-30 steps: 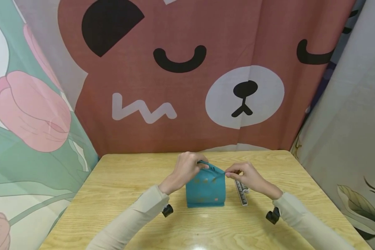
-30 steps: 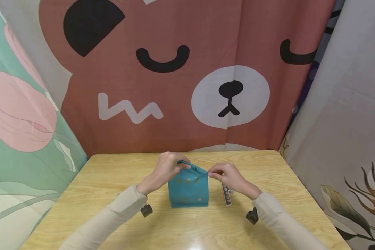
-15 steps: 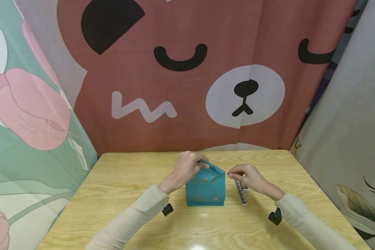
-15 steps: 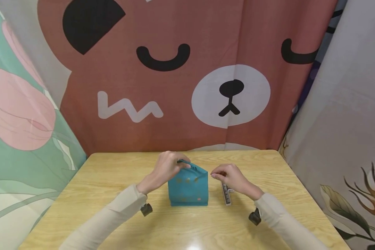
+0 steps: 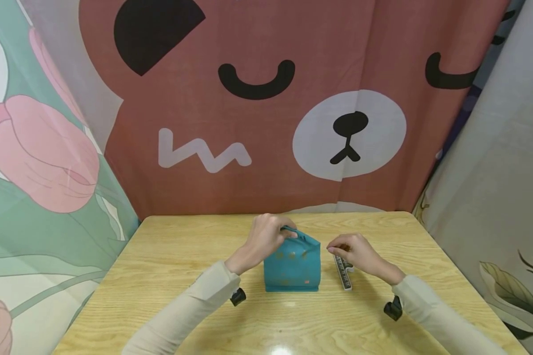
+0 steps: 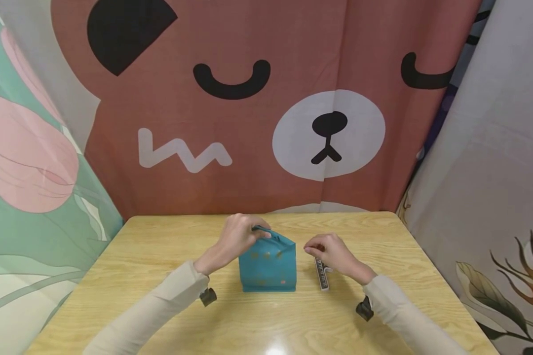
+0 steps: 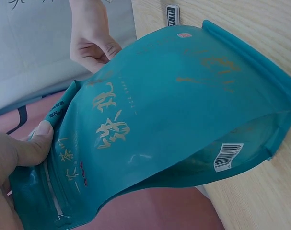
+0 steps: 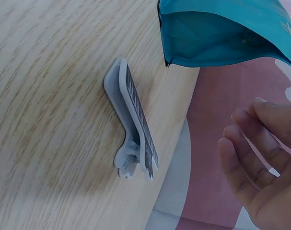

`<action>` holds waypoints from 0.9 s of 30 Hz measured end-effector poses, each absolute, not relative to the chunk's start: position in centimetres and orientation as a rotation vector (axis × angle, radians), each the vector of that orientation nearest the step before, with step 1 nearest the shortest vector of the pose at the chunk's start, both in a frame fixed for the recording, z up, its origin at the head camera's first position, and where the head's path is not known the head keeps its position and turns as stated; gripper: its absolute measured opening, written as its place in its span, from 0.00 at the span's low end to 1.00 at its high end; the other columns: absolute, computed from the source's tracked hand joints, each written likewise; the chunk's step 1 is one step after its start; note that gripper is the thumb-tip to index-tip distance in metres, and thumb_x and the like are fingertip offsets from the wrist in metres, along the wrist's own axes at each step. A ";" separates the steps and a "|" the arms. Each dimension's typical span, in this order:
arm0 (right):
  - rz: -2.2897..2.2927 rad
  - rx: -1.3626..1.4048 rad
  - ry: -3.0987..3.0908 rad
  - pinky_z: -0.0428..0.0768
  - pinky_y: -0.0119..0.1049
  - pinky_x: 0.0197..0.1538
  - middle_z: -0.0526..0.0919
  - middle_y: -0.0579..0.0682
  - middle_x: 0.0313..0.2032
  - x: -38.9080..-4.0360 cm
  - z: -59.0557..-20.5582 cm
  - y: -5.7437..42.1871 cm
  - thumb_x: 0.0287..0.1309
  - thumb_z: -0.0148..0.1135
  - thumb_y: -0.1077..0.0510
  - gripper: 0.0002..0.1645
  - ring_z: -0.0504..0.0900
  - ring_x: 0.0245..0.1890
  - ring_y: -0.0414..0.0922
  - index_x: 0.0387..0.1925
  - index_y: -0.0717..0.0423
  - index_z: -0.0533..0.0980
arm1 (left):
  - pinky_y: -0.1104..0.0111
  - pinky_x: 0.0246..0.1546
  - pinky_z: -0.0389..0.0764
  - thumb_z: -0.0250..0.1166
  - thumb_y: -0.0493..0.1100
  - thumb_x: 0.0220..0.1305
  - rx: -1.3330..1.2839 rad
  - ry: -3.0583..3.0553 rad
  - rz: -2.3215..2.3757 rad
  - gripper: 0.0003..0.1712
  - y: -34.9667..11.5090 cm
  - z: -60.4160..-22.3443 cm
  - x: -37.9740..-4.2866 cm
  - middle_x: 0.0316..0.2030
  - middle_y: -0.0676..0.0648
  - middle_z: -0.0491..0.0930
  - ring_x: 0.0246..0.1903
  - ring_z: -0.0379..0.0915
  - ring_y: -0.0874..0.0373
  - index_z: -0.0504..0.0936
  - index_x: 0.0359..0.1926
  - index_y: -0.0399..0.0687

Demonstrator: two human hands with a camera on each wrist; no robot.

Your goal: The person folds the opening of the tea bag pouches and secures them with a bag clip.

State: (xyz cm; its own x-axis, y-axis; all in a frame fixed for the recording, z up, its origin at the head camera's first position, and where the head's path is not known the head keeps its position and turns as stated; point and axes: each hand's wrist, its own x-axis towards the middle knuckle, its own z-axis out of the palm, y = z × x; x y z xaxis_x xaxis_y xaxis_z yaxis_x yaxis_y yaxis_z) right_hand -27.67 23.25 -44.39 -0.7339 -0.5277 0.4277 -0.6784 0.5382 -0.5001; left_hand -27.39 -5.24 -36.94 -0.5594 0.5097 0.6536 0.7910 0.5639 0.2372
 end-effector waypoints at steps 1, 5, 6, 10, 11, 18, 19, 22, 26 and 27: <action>0.974 1.012 -2.556 0.81 0.32 0.31 0.86 0.46 0.33 -27.7 -44.4 23.3 0.62 0.66 0.64 0.06 0.83 0.28 0.42 0.40 0.57 0.85 | 0.77 0.24 0.74 0.75 0.43 0.56 -1.041 -2.274 -0.710 0.03 -5.2 -36.9 -27.4 0.28 0.54 0.87 0.24 0.80 0.66 0.91 0.31 0.50; 0.956 0.991 -2.574 0.81 0.32 0.32 0.86 0.46 0.34 -27.7 -44.7 23.5 0.62 0.66 0.65 0.06 0.84 0.28 0.44 0.39 0.57 0.85 | 0.76 0.24 0.74 0.75 0.43 0.55 -1.041 -2.269 -0.711 0.03 -5.3 -37.0 -27.4 0.28 0.54 0.87 0.24 0.80 0.66 0.91 0.31 0.50; 0.948 0.983 -2.581 0.81 0.32 0.31 0.86 0.46 0.34 -27.7 -44.8 23.6 0.62 0.66 0.64 0.06 0.84 0.28 0.43 0.39 0.57 0.85 | 0.77 0.24 0.74 0.75 0.44 0.55 -1.041 -2.268 -0.712 0.03 -5.2 -37.0 -27.4 0.28 0.54 0.87 0.23 0.80 0.65 0.91 0.31 0.50; 0.910 0.957 -2.598 0.79 0.32 0.30 0.86 0.46 0.34 -27.9 -45.2 23.9 0.62 0.67 0.64 0.06 0.81 0.27 0.37 0.39 0.56 0.86 | 0.78 0.23 0.72 0.75 0.44 0.56 -1.041 -2.270 -0.713 0.03 -5.2 -36.9 -27.4 0.28 0.54 0.87 0.23 0.80 0.65 0.91 0.31 0.50; 0.899 0.953 -2.598 0.79 0.32 0.30 0.86 0.46 0.34 -28.0 -45.3 23.9 0.61 0.67 0.63 0.06 0.80 0.27 0.35 0.39 0.56 0.86 | 0.78 0.23 0.72 0.75 0.44 0.56 -1.041 -2.271 -0.713 0.03 -5.2 -36.9 -27.4 0.28 0.54 0.87 0.23 0.80 0.65 0.91 0.31 0.50; 0.873 0.939 -2.615 0.79 0.31 0.30 0.87 0.52 0.38 -28.1 -45.6 24.2 0.60 0.68 0.65 0.06 0.80 0.27 0.36 0.39 0.58 0.86 | 0.79 0.23 0.71 0.75 0.43 0.57 -1.049 -2.273 -0.708 0.03 -5.3 -36.9 -27.4 0.28 0.54 0.87 0.23 0.80 0.66 0.91 0.31 0.50; 0.872 0.940 -2.615 0.79 0.31 0.30 0.87 0.52 0.38 -28.1 -45.6 24.2 0.60 0.68 0.65 0.06 0.80 0.27 0.36 0.39 0.58 0.86 | 0.79 0.23 0.72 0.75 0.43 0.57 -1.049 -2.272 -0.708 0.03 -5.3 -36.9 -27.4 0.28 0.54 0.87 0.23 0.80 0.66 0.91 0.31 0.50; 0.871 0.947 -2.617 0.79 0.32 0.30 0.86 0.49 0.36 -28.1 -45.8 24.3 0.59 0.68 0.65 0.06 0.80 0.28 0.37 0.39 0.58 0.86 | 0.79 0.24 0.72 0.75 0.43 0.57 -1.048 -2.273 -0.709 0.03 -5.3 -36.8 -27.4 0.28 0.54 0.87 0.23 0.80 0.66 0.91 0.31 0.50; 0.861 0.950 -2.630 0.79 0.31 0.30 0.85 0.47 0.34 -28.3 -46.3 24.6 0.58 0.69 0.65 0.05 0.81 0.28 0.38 0.38 0.60 0.86 | 0.80 0.24 0.72 0.74 0.43 0.57 -1.050 -2.282 -0.715 0.03 -5.3 -36.8 -27.4 0.28 0.54 0.87 0.23 0.80 0.66 0.91 0.31 0.50; 0.856 0.949 -2.634 0.80 0.31 0.30 0.85 0.46 0.34 -28.4 -46.4 24.7 0.58 0.69 0.65 0.05 0.81 0.28 0.38 0.38 0.60 0.86 | 0.80 0.23 0.72 0.74 0.43 0.57 -1.050 -2.284 -0.716 0.03 -5.3 -36.8 -27.4 0.28 0.54 0.87 0.23 0.80 0.66 0.91 0.31 0.50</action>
